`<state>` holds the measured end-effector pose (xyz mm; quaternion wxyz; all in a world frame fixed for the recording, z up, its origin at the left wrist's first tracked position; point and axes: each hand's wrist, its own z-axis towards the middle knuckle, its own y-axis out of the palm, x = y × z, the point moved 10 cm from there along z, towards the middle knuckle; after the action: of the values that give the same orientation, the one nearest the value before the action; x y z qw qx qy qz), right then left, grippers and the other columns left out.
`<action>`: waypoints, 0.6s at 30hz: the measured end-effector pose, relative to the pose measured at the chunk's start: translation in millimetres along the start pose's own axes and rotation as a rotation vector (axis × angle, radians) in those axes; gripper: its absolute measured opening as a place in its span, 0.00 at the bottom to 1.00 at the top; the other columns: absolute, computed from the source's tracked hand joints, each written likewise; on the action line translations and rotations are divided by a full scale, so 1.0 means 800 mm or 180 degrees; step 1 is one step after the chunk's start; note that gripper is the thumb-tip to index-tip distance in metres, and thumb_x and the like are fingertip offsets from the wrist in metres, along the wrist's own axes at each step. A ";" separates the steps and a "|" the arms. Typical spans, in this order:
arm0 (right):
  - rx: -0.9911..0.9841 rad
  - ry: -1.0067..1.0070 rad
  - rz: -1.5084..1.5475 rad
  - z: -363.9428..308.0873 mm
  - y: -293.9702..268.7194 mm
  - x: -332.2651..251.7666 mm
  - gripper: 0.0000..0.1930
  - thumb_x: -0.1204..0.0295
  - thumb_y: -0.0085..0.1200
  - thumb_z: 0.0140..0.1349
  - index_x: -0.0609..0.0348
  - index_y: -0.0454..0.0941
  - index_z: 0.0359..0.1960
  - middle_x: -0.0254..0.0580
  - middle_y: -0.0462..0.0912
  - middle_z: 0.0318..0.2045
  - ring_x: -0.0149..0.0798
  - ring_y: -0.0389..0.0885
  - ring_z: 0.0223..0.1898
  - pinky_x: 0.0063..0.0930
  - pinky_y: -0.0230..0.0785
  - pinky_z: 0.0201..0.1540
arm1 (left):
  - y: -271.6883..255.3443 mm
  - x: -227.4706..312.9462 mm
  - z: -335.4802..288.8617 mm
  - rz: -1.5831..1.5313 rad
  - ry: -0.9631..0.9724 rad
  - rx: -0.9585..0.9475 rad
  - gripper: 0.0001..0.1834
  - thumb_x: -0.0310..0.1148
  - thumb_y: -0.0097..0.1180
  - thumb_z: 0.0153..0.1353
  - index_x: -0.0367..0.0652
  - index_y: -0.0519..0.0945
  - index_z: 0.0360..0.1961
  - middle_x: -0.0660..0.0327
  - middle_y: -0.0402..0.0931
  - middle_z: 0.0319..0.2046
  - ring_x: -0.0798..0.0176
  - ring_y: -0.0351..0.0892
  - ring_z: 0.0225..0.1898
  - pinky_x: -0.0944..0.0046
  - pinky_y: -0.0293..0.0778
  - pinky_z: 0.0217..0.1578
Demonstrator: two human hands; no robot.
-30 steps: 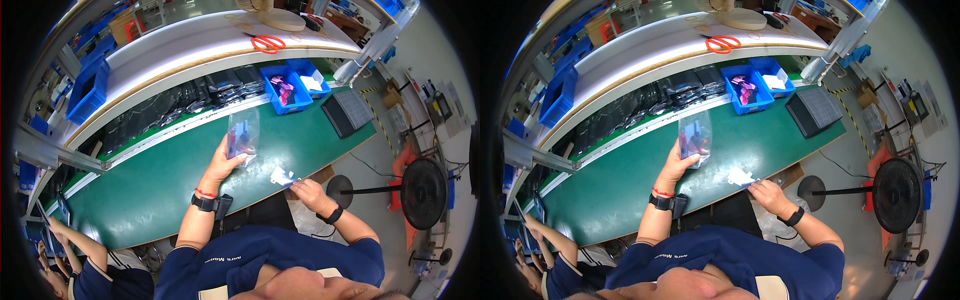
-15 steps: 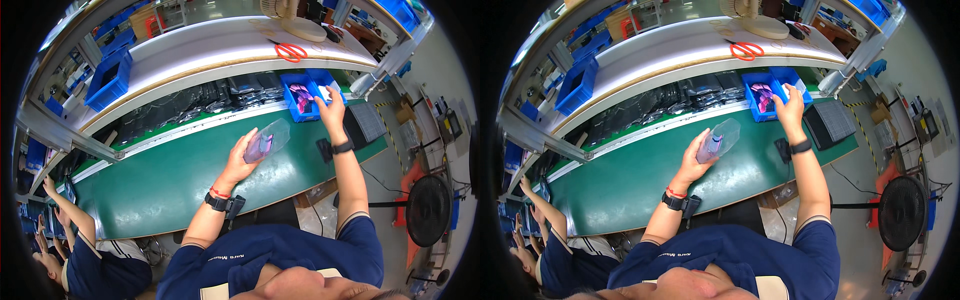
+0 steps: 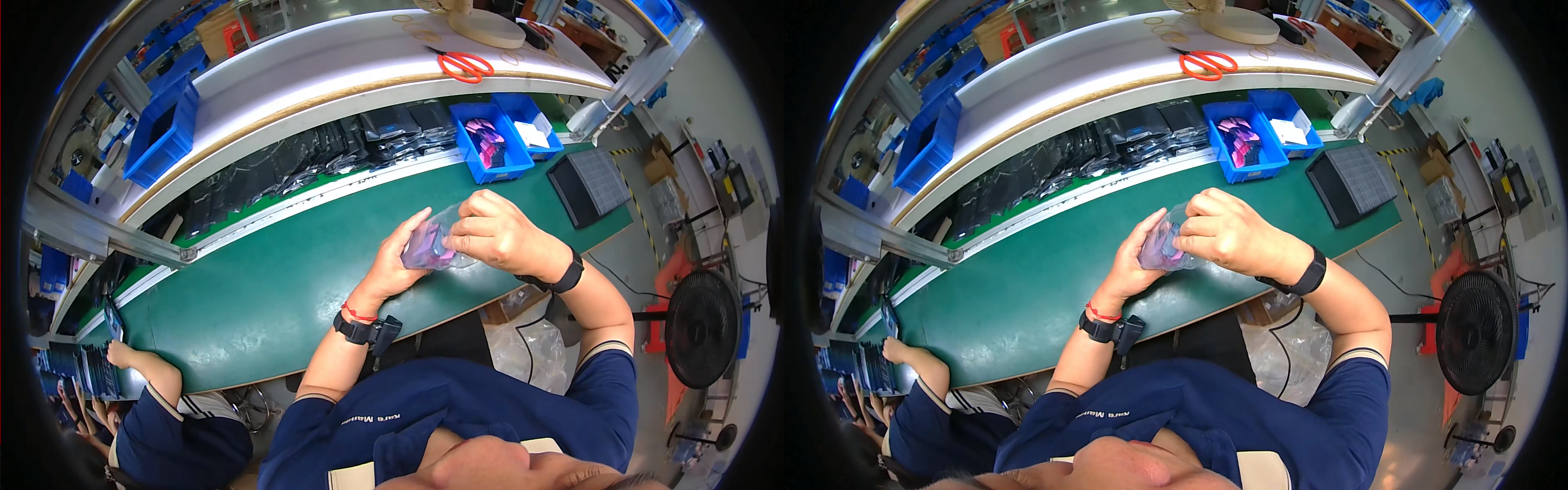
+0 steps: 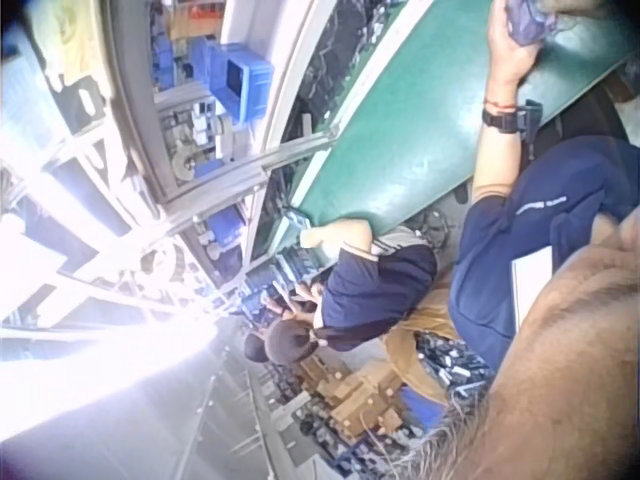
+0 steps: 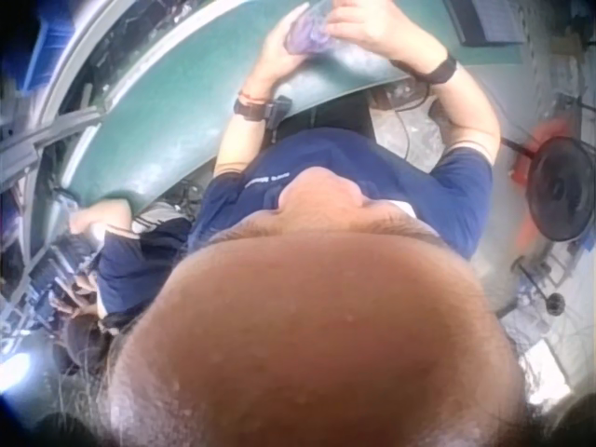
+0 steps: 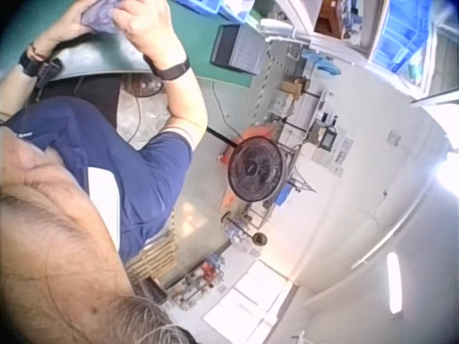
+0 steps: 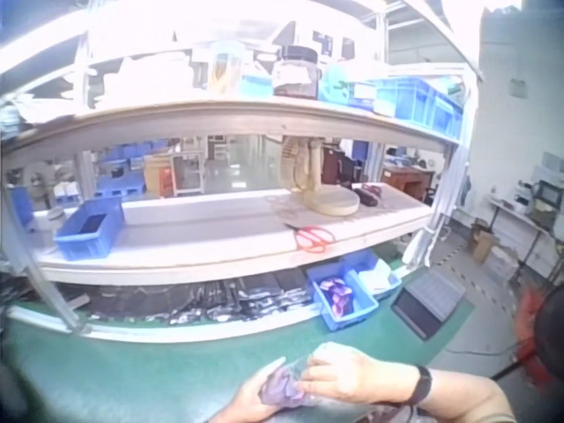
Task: The person places phone cases on a table, inserts cards into them, and puts the cases into plastic bags. They then use scissors to open a small bag and place its contents into the cases.
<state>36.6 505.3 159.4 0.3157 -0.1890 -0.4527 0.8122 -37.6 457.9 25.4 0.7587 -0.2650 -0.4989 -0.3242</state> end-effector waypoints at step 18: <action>-0.0258 0.0524 0.0191 -0.007 0.027 0.000 0.05 0.75 0.56 0.40 0.57 0.72 0.20 0.34 0.73 0.22 0.37 0.69 0.29 0.30 0.62 0.32 | 0.017 -0.028 -0.002 -0.1554 -0.0302 -0.0177 0.47 0.17 0.64 0.42 0.42 0.53 0.64 0.57 0.69 0.49 0.65 0.69 0.51 0.66 0.66 0.52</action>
<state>32.6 500.7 138.0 0.3194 -0.2811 -0.4519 0.7841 -32.8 470.9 2.6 0.6261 -0.1724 -0.5741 -0.4987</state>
